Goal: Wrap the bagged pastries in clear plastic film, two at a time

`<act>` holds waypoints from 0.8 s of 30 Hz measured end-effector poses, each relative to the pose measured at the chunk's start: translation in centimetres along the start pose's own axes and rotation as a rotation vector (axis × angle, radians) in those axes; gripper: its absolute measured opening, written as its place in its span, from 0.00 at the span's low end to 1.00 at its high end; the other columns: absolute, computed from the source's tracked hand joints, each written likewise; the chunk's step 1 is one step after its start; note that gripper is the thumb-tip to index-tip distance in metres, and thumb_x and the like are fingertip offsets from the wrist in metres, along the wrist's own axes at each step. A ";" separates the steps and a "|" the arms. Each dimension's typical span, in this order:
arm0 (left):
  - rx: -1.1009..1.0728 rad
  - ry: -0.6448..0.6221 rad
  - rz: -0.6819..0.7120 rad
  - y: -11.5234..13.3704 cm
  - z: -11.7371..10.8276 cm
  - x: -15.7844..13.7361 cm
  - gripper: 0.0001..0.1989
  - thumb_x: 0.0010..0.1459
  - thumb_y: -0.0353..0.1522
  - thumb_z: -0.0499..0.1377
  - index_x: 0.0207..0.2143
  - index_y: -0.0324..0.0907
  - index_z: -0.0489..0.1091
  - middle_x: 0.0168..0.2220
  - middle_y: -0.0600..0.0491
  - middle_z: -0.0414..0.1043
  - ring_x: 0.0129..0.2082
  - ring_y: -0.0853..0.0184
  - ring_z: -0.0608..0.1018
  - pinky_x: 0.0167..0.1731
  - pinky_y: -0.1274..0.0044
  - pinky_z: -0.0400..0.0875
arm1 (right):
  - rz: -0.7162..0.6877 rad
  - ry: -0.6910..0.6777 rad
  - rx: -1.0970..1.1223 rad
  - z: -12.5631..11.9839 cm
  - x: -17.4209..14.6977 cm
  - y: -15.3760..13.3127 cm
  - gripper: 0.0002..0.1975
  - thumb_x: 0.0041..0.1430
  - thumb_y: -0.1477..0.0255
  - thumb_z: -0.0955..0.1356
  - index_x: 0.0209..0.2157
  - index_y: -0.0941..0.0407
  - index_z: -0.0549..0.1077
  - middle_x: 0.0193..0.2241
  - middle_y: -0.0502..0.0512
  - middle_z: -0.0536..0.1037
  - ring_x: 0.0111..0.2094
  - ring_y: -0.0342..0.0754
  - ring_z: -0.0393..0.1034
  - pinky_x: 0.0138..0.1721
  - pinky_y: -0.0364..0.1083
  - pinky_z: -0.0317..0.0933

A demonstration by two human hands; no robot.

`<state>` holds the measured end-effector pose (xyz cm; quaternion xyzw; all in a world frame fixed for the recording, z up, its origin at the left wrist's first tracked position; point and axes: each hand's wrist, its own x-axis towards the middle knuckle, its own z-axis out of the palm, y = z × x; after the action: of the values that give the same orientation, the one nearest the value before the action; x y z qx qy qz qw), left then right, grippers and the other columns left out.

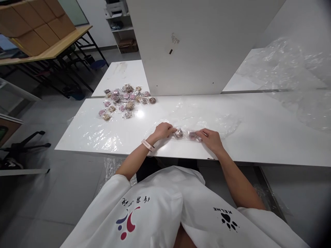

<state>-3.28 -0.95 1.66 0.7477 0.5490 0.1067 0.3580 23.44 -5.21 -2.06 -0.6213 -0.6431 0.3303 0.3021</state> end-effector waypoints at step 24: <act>0.185 0.163 0.350 -1.5 2.8 -1.7 0.16 0.68 0.38 0.54 0.55 0.44 0.68 0.52 0.48 0.76 0.51 0.58 0.75 0.51 0.66 0.67 | -0.509 -0.066 -0.302 -0.4 -1.5 1.7 0.22 0.68 0.58 0.61 0.58 0.51 0.70 0.53 0.58 0.76 0.54 0.57 0.69 0.53 0.56 0.62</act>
<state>-3.48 -3.50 -0.97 0.8502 0.4452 0.1766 0.2184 24.84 -6.63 -3.20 -0.4669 -0.8296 0.1643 0.2583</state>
